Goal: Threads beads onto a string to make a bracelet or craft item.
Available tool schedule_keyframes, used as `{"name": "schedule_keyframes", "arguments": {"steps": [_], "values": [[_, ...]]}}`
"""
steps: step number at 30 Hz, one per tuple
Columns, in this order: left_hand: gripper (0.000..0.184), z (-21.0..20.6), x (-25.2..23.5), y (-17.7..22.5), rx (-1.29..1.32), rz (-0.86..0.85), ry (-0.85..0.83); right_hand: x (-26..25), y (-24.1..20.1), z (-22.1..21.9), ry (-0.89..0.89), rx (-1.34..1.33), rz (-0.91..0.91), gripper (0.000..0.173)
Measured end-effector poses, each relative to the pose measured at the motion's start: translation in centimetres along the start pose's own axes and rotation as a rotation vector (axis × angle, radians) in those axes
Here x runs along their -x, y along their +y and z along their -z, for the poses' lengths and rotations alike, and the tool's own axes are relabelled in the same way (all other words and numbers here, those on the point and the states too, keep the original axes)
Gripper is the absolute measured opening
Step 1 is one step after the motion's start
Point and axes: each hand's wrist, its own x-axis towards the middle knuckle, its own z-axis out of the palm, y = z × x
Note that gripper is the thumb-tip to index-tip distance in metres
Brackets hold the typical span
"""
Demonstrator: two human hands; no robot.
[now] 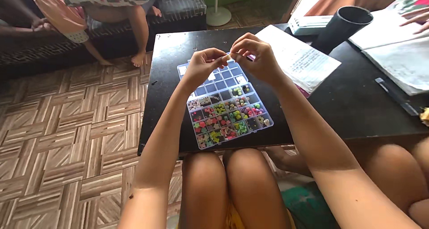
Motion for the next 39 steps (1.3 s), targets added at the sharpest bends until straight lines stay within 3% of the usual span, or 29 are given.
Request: {"name": "schedule_keyframes", "arguments": {"steps": [8, 14, 39], "values": [[0.012, 0.29, -0.32, -0.61, -0.054, -0.003, 0.101, -0.13, -0.21, 0.28, 0.007, 0.057, 0.002, 0.018], [0.012, 0.47, -0.42, -0.73, -0.042, 0.014, 0.204, 0.14, -0.13, 0.56, -0.137, 0.259, -0.012, 0.021], [0.011, 0.30, -0.40, -0.61, -0.038, 0.022, 0.189, 0.28, -0.19, 0.40, -0.216, 0.293, -0.025, 0.022]]}}
